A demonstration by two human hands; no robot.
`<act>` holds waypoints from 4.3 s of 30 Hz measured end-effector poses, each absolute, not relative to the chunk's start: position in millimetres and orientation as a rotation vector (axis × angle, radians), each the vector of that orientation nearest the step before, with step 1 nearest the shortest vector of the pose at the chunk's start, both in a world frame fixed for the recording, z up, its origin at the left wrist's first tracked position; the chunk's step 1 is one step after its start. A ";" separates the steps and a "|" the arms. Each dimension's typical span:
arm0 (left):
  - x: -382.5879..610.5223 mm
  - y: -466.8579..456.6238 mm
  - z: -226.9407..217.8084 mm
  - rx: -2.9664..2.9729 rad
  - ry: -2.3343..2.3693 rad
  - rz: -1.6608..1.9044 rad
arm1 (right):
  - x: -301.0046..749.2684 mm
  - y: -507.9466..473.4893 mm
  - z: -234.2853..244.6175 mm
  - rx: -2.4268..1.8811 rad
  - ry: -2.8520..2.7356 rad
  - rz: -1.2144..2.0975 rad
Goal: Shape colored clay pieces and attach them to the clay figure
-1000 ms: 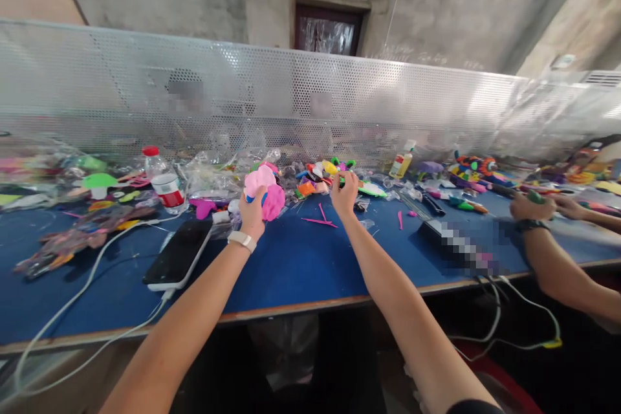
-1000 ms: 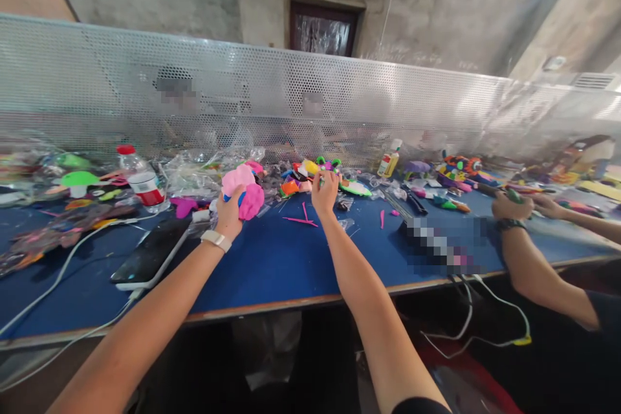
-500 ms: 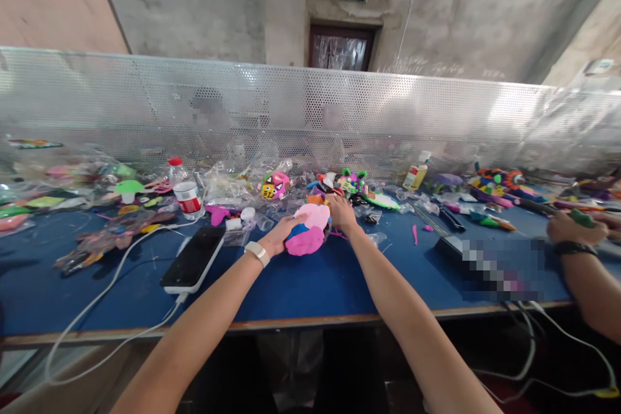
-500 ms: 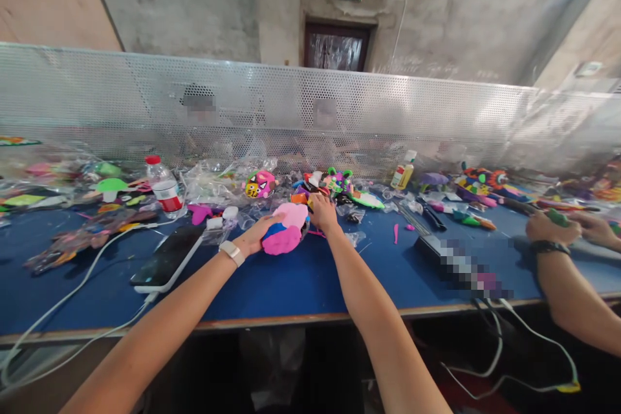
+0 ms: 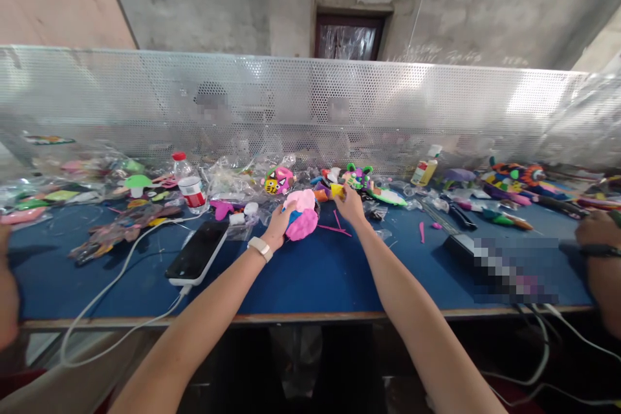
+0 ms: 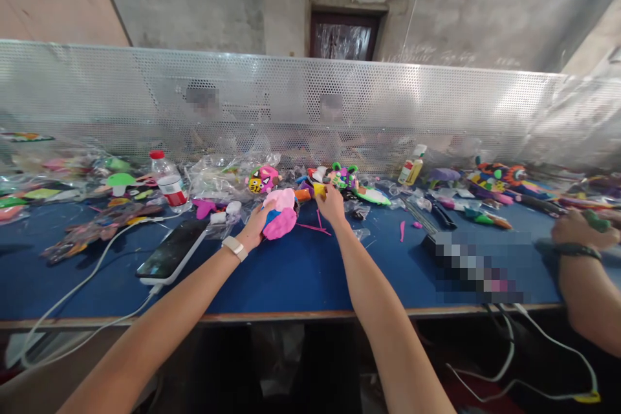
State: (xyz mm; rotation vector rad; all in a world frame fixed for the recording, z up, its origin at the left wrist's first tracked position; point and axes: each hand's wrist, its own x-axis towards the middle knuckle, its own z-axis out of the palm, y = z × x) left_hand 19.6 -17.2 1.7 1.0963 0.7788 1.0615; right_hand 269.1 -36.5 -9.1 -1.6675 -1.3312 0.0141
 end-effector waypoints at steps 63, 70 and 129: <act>4.8 -23.8 30.4 2.115 0.675 1.367 | 185.2 -63.5 14.9 -1.034 -1.611 -0.010; 3.7 -16.6 28.0 2.069 0.625 1.314 | 184.0 -60.6 11.4 -0.998 -1.571 0.029; 8.0 -23.4 29.2 2.367 0.666 1.151 | 176.8 -73.3 31.3 -1.094 -1.964 -0.247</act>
